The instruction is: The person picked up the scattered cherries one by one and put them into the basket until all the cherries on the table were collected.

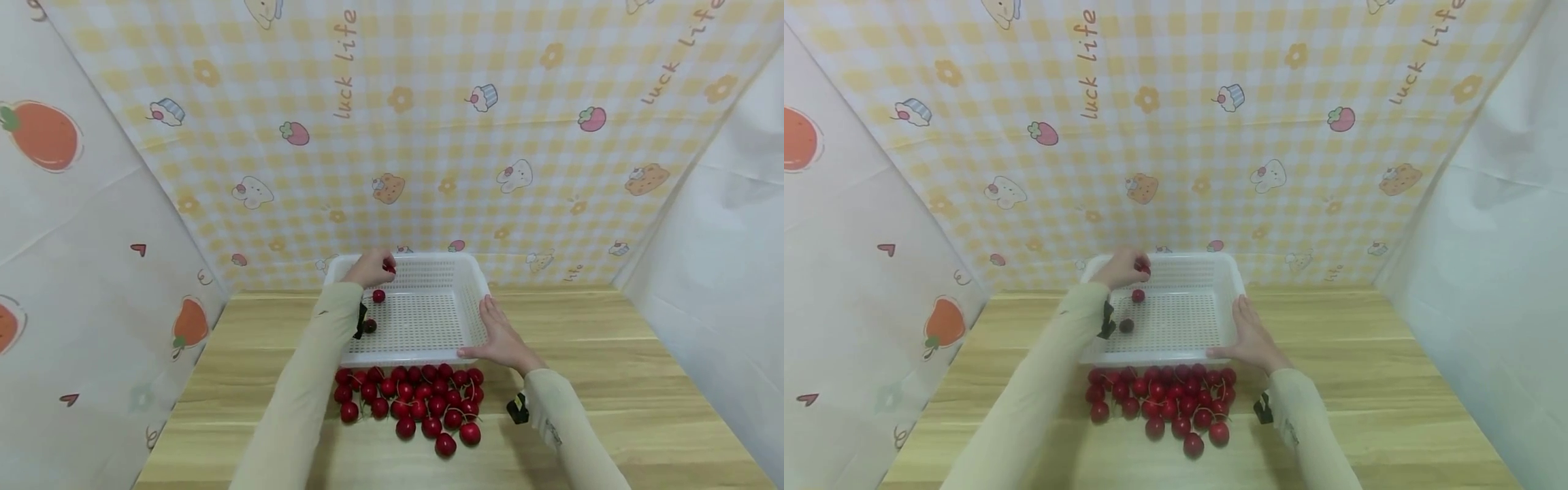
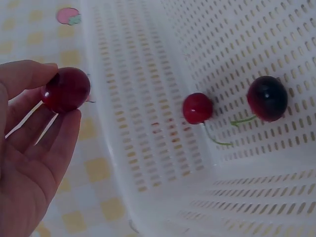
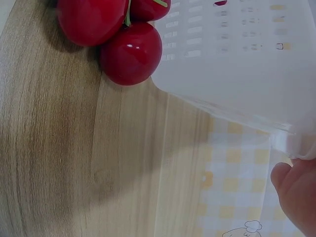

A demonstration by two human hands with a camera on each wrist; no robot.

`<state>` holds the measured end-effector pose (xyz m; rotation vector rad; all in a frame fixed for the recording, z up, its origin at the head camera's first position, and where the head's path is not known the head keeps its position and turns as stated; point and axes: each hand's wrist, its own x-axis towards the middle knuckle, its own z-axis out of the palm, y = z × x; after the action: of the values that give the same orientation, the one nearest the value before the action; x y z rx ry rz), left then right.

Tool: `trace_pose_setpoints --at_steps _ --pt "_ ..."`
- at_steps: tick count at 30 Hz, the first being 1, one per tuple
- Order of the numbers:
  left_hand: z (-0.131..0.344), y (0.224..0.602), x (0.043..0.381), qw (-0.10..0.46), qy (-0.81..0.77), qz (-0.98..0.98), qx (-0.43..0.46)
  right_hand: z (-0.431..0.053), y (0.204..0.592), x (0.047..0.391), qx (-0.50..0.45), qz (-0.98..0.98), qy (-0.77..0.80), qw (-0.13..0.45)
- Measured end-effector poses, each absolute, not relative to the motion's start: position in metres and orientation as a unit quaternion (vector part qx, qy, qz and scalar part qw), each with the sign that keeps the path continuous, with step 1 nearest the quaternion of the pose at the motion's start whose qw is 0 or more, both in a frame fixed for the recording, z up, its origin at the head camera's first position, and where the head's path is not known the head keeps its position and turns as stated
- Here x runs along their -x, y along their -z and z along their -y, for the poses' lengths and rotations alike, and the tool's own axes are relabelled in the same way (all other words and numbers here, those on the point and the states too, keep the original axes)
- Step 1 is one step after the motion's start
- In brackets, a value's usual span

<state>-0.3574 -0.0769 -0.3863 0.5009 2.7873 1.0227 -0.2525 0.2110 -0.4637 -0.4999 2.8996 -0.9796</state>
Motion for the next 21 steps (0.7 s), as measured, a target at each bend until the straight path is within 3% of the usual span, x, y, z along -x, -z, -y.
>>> trace_pose_setpoints --at_steps 10,21 --pt "0.066 0.412 0.372 0.075 -0.268 -0.947 -0.159 -0.211 0.461 0.250 0.161 -0.936 0.313 0.016" --pt "0.063 0.404 0.363 0.091 -0.268 -0.949 -0.140 -0.211 0.461 0.251 0.161 -0.940 0.301 0.014"
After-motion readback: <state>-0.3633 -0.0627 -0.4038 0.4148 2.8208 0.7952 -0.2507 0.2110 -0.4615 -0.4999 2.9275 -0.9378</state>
